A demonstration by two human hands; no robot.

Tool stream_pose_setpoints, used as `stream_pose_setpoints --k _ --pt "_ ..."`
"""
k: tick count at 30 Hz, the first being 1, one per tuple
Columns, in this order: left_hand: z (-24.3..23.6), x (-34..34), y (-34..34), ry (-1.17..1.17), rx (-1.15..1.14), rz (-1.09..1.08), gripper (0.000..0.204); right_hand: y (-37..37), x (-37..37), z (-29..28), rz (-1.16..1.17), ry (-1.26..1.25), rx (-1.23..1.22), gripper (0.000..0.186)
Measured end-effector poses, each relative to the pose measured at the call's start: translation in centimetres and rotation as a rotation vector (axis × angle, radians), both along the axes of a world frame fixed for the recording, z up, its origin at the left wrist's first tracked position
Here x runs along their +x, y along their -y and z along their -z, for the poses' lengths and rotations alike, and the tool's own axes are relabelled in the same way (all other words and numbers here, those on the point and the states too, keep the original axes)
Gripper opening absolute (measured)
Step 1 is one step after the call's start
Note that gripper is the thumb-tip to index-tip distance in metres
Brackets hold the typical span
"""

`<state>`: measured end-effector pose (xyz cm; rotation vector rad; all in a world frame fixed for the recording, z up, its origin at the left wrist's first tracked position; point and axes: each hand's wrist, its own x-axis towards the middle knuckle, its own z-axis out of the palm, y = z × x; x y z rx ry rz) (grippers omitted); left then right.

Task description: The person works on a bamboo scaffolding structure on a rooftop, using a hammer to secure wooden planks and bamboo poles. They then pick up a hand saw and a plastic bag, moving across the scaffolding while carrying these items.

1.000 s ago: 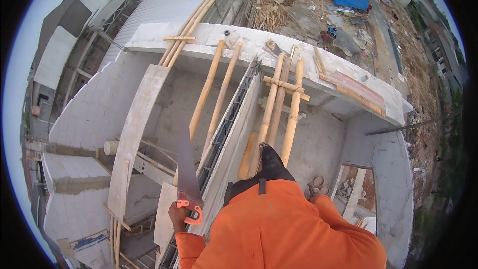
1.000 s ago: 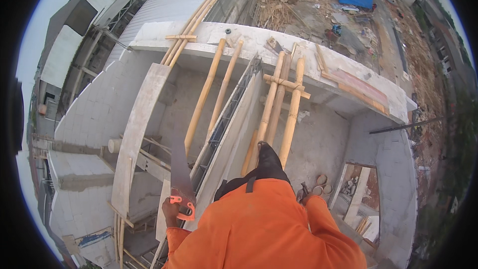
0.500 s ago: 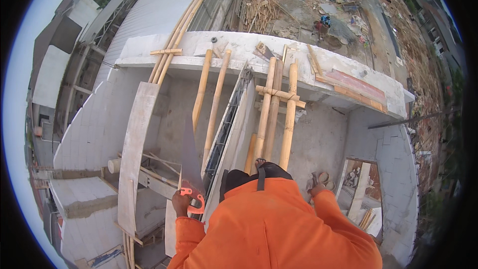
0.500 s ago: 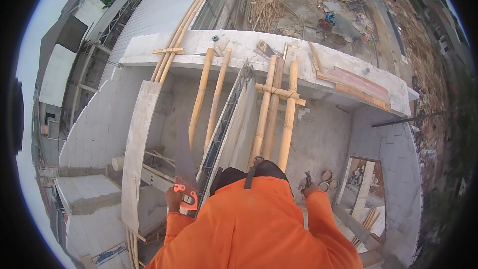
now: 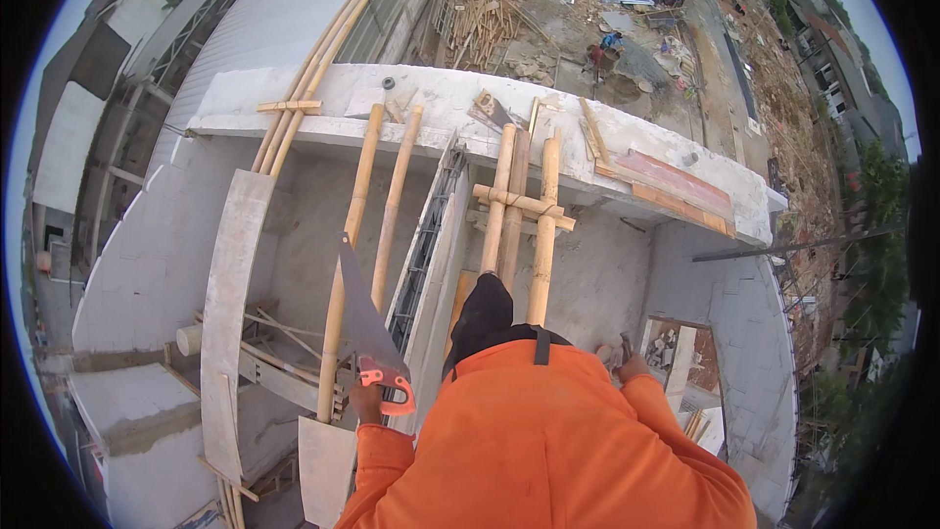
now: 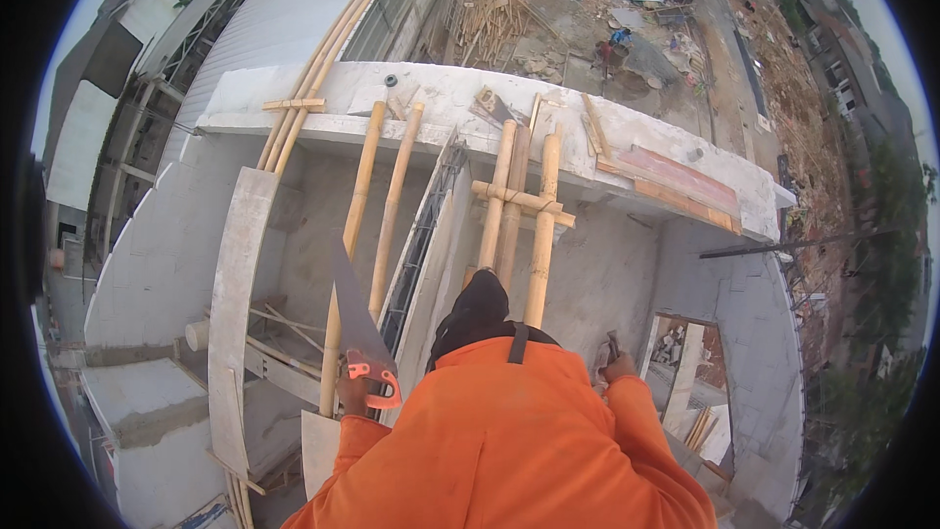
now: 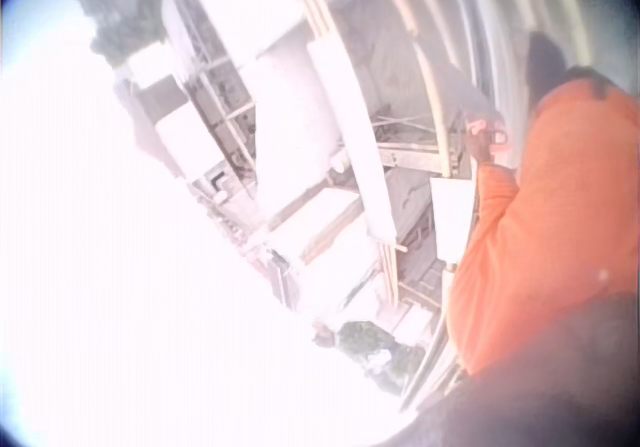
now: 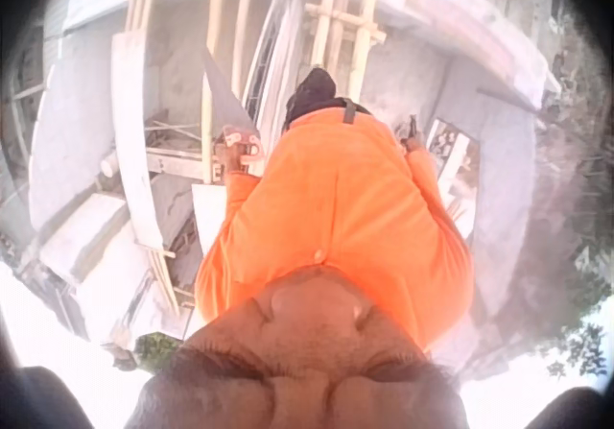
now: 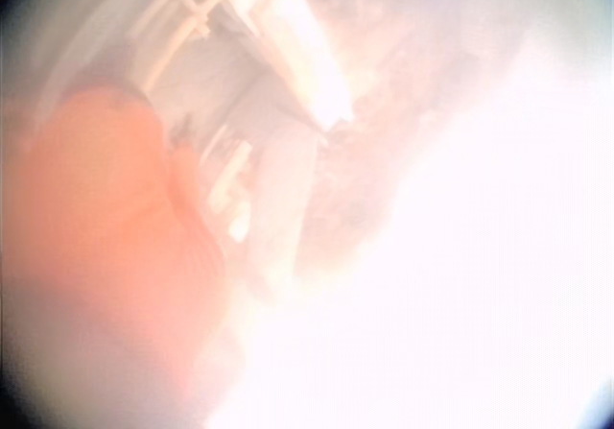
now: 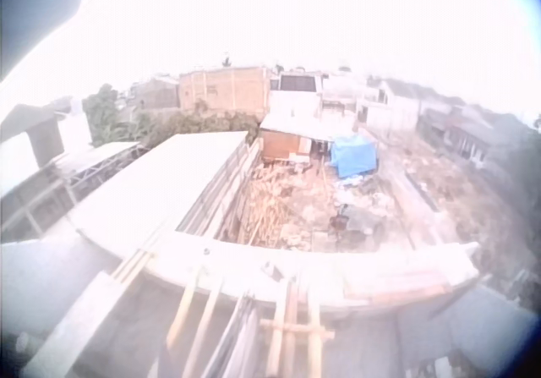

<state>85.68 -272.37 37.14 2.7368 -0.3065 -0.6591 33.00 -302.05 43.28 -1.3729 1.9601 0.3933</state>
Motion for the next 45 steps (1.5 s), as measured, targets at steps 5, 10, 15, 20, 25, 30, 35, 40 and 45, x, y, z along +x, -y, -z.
stream_pose_setpoints --k 5,10,15,20,25,30,35,40,45 --pt "1.4 0.0 7.6 -0.035 -0.017 -0.094 0.032 7.8 2.5 1.2 0.020 0.064 -0.046 0.048" --pt "2.0 -0.1 11.9 -0.069 -0.040 -0.110 0.030 14.4 6.5 -0.3 -0.205 -0.026 -0.129 0.047" --pt "0.0 1.9 15.5 -0.086 0.061 -0.002 0.027 16.4 6.9 1.9 -0.059 0.049 -0.113 0.044" --pt "0.8 3.5 18.2 -0.085 0.167 0.104 0.029 16.8 6.5 5.6 0.030 0.035 0.049 0.041" --pt "3.6 4.3 20.6 -0.075 0.117 0.124 0.028 18.4 5.3 9.7 0.036 0.073 0.204 0.044" --pt "2.8 5.5 28.6 -0.123 0.161 0.146 0.031 24.6 11.0 4.1 0.216 0.069 0.282 0.048" --pt "7.2 9.7 37.4 -0.031 0.112 0.196 0.029 32.2 12.2 7.7 0.046 0.040 0.345 0.043" --pt "5.3 12.3 51.2 0.036 0.235 0.344 0.028 37.3 11.9 15.7 0.368 0.245 0.142 0.031" --pt "1.4 12.8 62.2 -0.027 0.137 0.326 0.028 42.9 12.1 16.8 0.263 0.258 -0.062 0.028"
